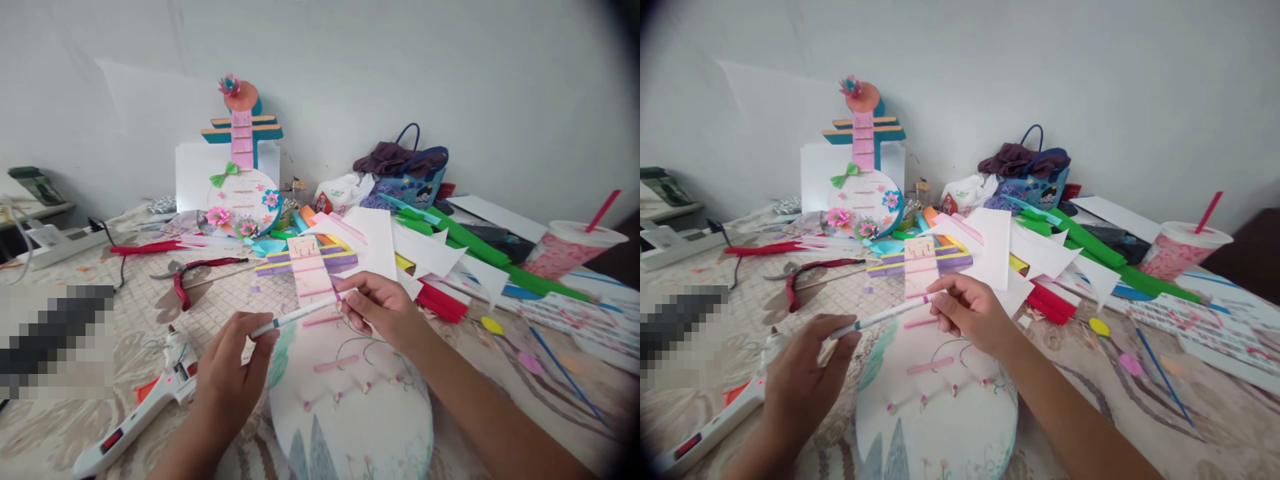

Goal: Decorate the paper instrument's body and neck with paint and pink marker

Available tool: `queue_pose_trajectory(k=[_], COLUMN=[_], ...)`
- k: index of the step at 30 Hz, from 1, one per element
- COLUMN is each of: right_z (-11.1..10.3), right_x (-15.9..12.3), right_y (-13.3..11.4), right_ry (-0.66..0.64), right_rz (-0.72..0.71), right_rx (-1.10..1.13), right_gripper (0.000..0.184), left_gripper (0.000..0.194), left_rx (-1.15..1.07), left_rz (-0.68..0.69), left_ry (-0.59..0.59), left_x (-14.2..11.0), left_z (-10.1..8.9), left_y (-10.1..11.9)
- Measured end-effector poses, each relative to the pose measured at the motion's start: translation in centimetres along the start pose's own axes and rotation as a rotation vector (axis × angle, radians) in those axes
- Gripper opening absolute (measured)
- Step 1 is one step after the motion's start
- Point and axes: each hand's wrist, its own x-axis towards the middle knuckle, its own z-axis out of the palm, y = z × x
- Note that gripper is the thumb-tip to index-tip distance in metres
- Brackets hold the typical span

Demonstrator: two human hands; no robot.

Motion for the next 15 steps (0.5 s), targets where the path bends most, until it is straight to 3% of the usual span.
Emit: queue_pose_trajectory(k=[15], right_z=[0.54], right_x=[-0.51], right_y=[-0.66], right_ry=[0.006], right_rz=[0.036], right_rx=[0.009], right_gripper=[0.012], left_gripper=[0.008], left_rx=[-0.018], left_rz=[0.018], left_ry=[-0.105], left_x=[-0.19], left_z=[0.11], left_y=[0.12])
